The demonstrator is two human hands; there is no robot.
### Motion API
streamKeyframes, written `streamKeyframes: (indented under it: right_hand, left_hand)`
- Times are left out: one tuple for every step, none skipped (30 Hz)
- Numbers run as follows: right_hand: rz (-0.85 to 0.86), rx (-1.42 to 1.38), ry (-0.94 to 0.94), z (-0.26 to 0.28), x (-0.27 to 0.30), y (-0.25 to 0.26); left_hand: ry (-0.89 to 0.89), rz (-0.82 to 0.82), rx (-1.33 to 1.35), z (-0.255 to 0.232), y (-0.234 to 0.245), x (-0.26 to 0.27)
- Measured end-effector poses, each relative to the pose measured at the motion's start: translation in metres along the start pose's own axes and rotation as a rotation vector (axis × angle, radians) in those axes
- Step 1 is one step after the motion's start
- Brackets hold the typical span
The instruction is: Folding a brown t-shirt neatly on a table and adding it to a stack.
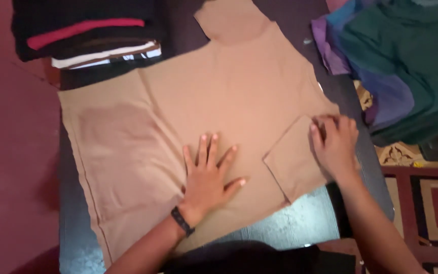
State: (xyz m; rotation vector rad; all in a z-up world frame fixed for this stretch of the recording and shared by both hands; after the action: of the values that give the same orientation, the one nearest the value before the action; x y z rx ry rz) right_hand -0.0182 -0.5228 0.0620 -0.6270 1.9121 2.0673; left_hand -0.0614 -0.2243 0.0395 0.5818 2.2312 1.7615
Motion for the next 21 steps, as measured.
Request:
streamKeyframes:
  right_hand:
    - [-0.004, -0.003, 0.009, 0.005, 0.003, 0.003]
    - [-0.010, 0.054, 0.012, 0.008, 0.007, 0.007]
    - [-0.016, 0.111, 0.014, 0.012, 0.010, 0.012]
    - [-0.021, 0.107, 0.029, 0.016, 0.004, 0.015]
    - [-0.013, 0.164, 0.029, 0.020, -0.002, 0.018]
    - [-0.004, 0.220, 0.027, 0.023, -0.008, 0.021]
    - [-0.009, 0.216, 0.039, 0.027, -0.030, 0.018]
    - [-0.033, 0.156, 0.092, 0.036, -0.050, 0.019]
    - [-0.056, 0.096, 0.146, 0.044, -0.069, 0.019]
    - [-0.055, 0.095, 0.154, 0.051, -0.096, 0.008]
    - [-0.102, 0.041, 0.233, 0.066, -0.122, 0.001]
    - [-0.155, -0.012, 0.312, 0.079, -0.151, -0.005]
    - [-0.161, -0.011, 0.320, 0.083, -0.175, -0.029]
    - [-0.126, -0.089, 0.318, 0.086, -0.202, -0.057]
    - [-0.091, -0.167, 0.317, 0.089, -0.229, -0.085]
    - [-0.095, -0.169, 0.325, 0.094, -0.249, -0.108]
    - [-0.030, -0.160, 0.329, 0.100, -0.271, -0.138]
    - [0.037, -0.153, 0.334, 0.106, -0.290, -0.170]
    - [0.037, -0.158, 0.341, 0.112, -0.296, -0.178]
    - [0.143, -0.182, 0.326, 0.117, -0.301, -0.196]
    - [0.249, -0.206, 0.312, 0.121, -0.305, -0.214]
  left_hand:
    - [0.008, -0.007, -0.001, 0.003, -0.002, 0.002]
    - [-0.012, -0.018, -0.009, 0.003, -0.003, 0.004]
    - [-0.033, -0.029, -0.017, 0.003, -0.005, 0.005]
    - [-0.020, -0.040, -0.017, 0.007, 0.002, -0.005]
    - [-0.013, -0.083, 0.034, 0.011, 0.011, -0.015]
    - [-0.009, -0.124, 0.084, 0.015, 0.022, -0.024]
    - [0.002, -0.133, 0.084, 0.024, 0.026, -0.047]
    - [-0.015, -0.226, 0.079, 0.030, 0.038, -0.067]
    - [-0.032, -0.320, 0.073, 0.036, 0.050, -0.086]
    - [-0.024, -0.323, 0.076, 0.048, 0.048, -0.112]
    - [0.010, -0.373, 0.035, 0.063, 0.050, -0.137]
    - [0.041, -0.429, -0.009, 0.079, 0.055, -0.165]
    - [0.046, -0.438, -0.009, 0.086, 0.049, -0.183]
    - [0.071, -0.476, 0.019, 0.097, 0.045, -0.201]
    - [0.096, -0.514, 0.048, 0.108, 0.041, -0.219]
    - [0.101, -0.520, 0.046, 0.107, 0.040, -0.226]
    - [0.152, -0.432, 0.077, 0.111, 0.029, -0.237]
    - [0.205, -0.341, 0.109, 0.116, 0.017, -0.245]
    - [0.213, -0.344, 0.107, 0.114, 0.019, -0.245]
    - [0.217, -0.318, 0.090, 0.112, 0.019, -0.246]
    - [0.222, -0.292, 0.073, 0.109, 0.018, -0.247]
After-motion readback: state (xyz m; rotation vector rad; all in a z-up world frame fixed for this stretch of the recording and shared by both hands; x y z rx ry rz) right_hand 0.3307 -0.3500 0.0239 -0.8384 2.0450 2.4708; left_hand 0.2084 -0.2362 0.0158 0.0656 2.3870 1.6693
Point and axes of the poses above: each hand's wrist, its own x-axis away from the middle knuckle, its own y-axis out of the back of the hand, z = x × y, the point moved 10 cm from there along -x, towards the middle knuckle, and after that the axes turned 1 degree about y, right-handed, at the moved point
